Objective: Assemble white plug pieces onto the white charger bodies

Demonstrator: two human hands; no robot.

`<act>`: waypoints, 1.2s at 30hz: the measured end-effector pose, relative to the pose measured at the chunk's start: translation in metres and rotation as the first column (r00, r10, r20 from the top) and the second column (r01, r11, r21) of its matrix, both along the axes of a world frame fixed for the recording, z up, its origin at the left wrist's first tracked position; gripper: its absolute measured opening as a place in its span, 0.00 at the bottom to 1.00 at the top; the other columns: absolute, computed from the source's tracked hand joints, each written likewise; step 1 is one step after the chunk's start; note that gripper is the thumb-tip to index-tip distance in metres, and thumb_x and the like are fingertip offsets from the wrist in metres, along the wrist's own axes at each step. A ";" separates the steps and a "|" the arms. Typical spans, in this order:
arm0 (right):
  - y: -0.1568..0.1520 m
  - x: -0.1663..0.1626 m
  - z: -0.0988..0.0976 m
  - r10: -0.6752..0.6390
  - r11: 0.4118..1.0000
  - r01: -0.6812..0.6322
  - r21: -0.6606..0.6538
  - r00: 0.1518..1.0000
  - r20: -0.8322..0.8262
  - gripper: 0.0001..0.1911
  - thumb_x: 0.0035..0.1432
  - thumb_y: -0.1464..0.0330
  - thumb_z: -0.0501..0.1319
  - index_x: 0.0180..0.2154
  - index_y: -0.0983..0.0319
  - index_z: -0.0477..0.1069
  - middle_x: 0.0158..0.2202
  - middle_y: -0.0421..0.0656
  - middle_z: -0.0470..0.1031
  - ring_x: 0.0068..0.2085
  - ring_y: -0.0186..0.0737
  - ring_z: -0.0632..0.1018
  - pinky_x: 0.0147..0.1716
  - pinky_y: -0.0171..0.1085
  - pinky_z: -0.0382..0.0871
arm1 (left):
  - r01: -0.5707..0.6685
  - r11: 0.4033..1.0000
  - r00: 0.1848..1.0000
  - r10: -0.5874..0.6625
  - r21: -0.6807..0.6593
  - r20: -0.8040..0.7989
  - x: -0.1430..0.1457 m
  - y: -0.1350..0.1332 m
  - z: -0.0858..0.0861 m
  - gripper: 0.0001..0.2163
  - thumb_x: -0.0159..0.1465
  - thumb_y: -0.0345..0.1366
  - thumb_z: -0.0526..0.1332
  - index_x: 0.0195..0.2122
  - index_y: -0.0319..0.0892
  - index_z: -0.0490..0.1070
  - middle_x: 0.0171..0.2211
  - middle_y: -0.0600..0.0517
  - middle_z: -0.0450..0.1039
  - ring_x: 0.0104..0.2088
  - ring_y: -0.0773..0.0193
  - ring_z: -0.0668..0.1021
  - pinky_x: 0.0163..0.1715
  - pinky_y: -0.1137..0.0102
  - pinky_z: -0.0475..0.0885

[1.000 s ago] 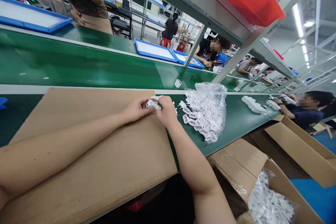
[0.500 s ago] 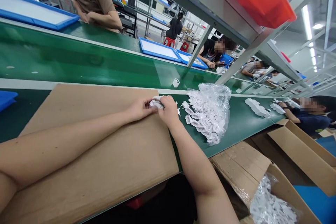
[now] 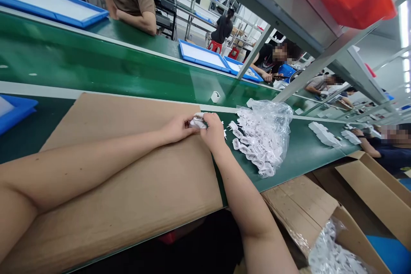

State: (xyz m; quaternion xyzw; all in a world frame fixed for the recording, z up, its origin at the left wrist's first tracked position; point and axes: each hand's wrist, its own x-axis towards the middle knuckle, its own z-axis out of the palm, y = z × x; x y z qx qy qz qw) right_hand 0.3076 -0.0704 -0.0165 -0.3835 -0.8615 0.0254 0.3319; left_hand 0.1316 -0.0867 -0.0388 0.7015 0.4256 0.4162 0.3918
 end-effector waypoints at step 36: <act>-0.001 -0.004 0.008 -0.032 0.998 0.033 -0.049 0.999 0.018 0.19 0.45 0.81 0.53 0.38 0.60 0.71 0.37 0.47 0.75 0.41 0.50 0.70 0.42 0.43 0.66 | -0.098 0.985 0.944 0.137 0.140 -0.301 -0.005 -0.001 0.001 0.15 0.62 0.46 0.63 0.44 0.42 0.75 0.36 0.48 0.77 0.36 0.54 0.76 0.36 0.65 0.68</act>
